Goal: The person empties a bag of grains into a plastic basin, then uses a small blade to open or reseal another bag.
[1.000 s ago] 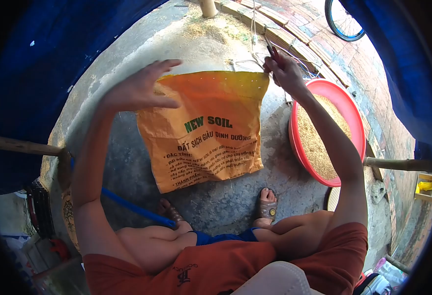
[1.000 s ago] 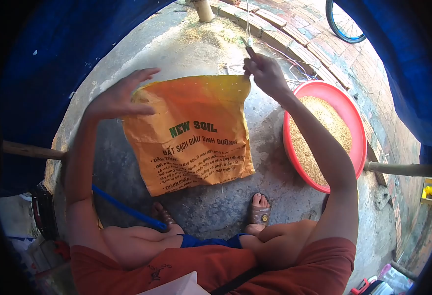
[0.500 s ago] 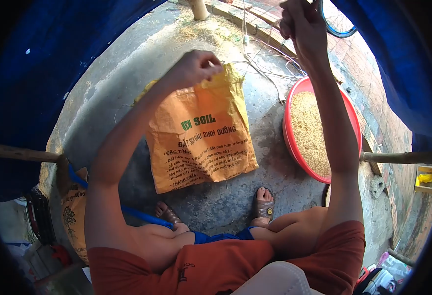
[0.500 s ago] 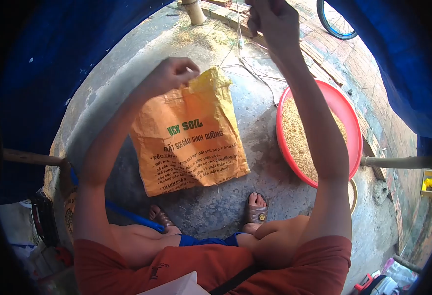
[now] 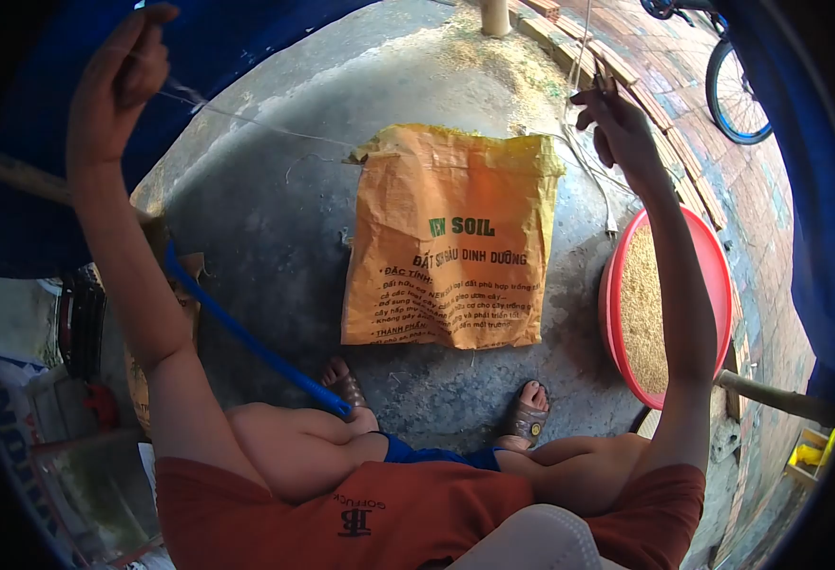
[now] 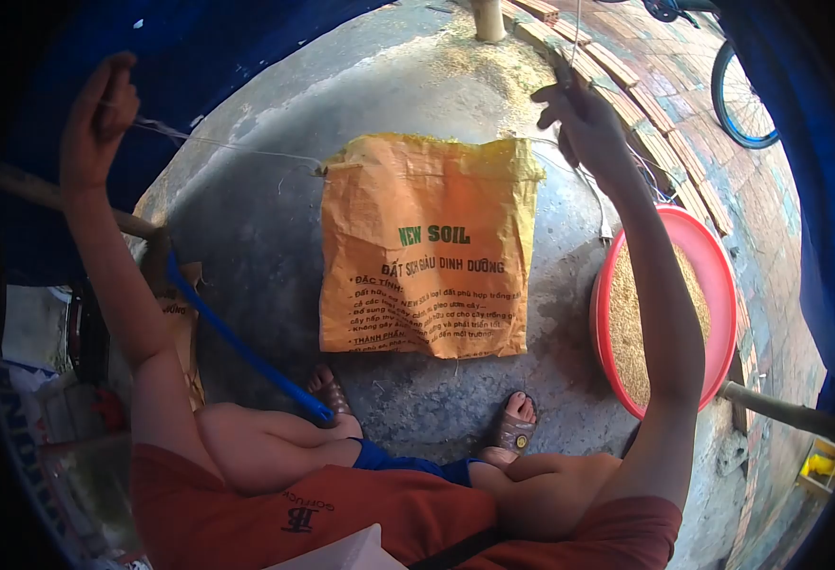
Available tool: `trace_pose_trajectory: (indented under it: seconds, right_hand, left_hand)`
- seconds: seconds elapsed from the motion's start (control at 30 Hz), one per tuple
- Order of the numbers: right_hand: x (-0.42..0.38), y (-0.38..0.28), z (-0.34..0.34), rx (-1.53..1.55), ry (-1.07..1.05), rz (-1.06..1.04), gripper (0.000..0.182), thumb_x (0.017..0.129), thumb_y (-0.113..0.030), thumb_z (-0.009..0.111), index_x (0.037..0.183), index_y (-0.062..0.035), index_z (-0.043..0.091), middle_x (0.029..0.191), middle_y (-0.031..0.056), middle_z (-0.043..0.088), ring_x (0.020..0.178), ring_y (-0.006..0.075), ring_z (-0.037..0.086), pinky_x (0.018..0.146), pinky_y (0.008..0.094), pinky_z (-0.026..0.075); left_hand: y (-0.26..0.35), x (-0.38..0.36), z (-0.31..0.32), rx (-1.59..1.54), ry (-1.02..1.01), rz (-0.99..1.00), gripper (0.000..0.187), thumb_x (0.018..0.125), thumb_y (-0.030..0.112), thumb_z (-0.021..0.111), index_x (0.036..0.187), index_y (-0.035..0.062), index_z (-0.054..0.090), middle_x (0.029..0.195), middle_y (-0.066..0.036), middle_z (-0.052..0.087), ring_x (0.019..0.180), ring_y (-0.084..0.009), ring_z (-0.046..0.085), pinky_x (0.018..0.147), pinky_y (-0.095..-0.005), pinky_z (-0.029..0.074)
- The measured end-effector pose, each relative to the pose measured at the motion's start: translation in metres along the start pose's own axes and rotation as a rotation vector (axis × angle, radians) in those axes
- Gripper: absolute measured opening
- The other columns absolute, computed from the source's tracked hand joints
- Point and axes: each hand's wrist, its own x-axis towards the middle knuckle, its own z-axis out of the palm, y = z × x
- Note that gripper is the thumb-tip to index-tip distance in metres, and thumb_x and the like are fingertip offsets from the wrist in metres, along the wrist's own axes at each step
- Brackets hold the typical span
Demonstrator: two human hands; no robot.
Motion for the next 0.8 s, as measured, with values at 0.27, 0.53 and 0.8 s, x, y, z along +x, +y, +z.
trace_pose_trajectory:
  seconds: [0.27, 0.53, 0.8]
  right_hand:
    - [-0.008, -0.042, 0.074, -0.120, -0.530, 0.086, 0.024, 0.089, -0.024, 0.042, 0.094, -0.0040, 0.055, 0.056, -0.0013, 0.046, 0.039, 0.0041, 0.039, 0.037, 0.0186, 0.034]
    - [-0.004, -0.057, 0.118, -0.188, -0.580, -0.023, 0.025, 0.087, -0.026, 0.047, 0.095, -0.0041, 0.057, 0.055, -0.0035, 0.040, 0.050, 0.0050, 0.039, 0.048, 0.0214, 0.034]
    - [-0.008, -0.060, 0.112, -0.198, -0.573, -0.024, 0.025, 0.086, -0.024, 0.049, 0.098, -0.0046, 0.057, 0.056, -0.0036, 0.041, 0.050, 0.0051, 0.038, 0.048, 0.0210, 0.034]
  left_hand:
    - [-0.087, -0.064, -0.075, 1.484, -0.215, -0.746, 0.068, 0.064, 0.031, 0.070, 0.122, 0.0123, 0.041, 0.120, -0.010, 0.046, 0.108, -0.0237, 0.047, 0.092, -0.0360, 0.037]
    - [-0.109, -0.007, 0.069, 0.536, -0.391, -0.239, 0.047, 0.082, 0.020, 0.053, 0.125, 0.0118, 0.038, 0.122, -0.010, 0.044, 0.092, -0.0188, 0.056, 0.074, -0.0308, 0.049]
    - [-0.155, -0.028, 0.092, 0.011, -0.319, -0.804, 0.050, 0.082, 0.025, 0.055, 0.121, -0.0012, 0.038, 0.104, -0.014, 0.052, 0.068, -0.0161, 0.061, 0.061, -0.0264, 0.052]
